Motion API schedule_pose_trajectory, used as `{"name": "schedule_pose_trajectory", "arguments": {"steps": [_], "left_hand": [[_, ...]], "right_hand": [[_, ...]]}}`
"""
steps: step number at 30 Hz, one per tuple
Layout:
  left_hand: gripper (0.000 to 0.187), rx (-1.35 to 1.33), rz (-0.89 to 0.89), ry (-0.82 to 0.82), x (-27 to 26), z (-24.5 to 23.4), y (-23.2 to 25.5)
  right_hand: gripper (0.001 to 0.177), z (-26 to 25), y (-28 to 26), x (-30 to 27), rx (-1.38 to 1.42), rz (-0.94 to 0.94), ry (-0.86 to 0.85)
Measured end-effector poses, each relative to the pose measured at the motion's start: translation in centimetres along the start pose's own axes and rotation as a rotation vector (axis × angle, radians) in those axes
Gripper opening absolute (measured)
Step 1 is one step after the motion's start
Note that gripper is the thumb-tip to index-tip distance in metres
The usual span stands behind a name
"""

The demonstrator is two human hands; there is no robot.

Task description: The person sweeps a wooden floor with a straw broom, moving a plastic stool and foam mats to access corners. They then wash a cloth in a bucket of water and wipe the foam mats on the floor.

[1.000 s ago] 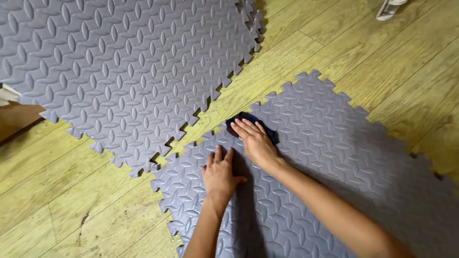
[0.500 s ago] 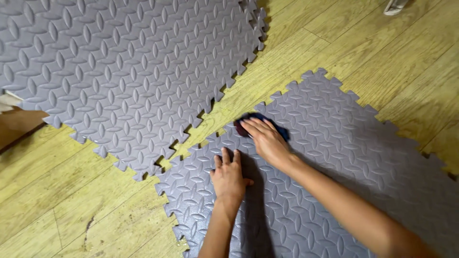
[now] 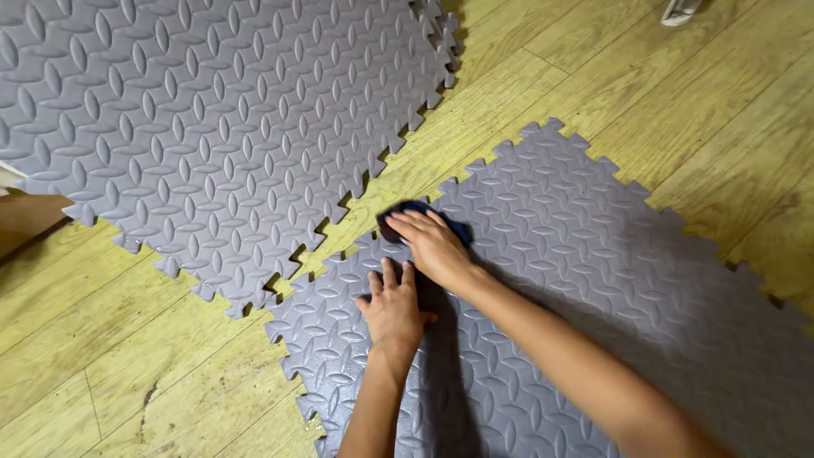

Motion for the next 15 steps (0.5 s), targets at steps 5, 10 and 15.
{"name": "schedule_pose_trajectory", "arguments": {"steps": [5,10,15], "left_hand": [[0.107,0.018,-0.025,-0.03,-0.1,-0.9,0.6],[0.108,0.013,-0.036,0.03,-0.9,-1.2,0.5],[0.074,-0.036,0.052,0.261,-3.0,0.9,2.1]], "right_hand": [[0.046,0.9,0.3,0.4,0.029,-0.041,0.069],[0.046,-7.7,11.4,-0.9,-0.131,0.085,0.103],[0.051,-9.5,13.7,0.4,-0.289,0.301,0.347]]}}
Point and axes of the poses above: each hand's wrist, its own x-axis towards the middle knuckle, its own z-axis out of the palm, y = z × x, the point moved 1 cm from there along x, towards the middle knuckle, and after that the axes turned 8 degrees about z, right-handed, at the moved point
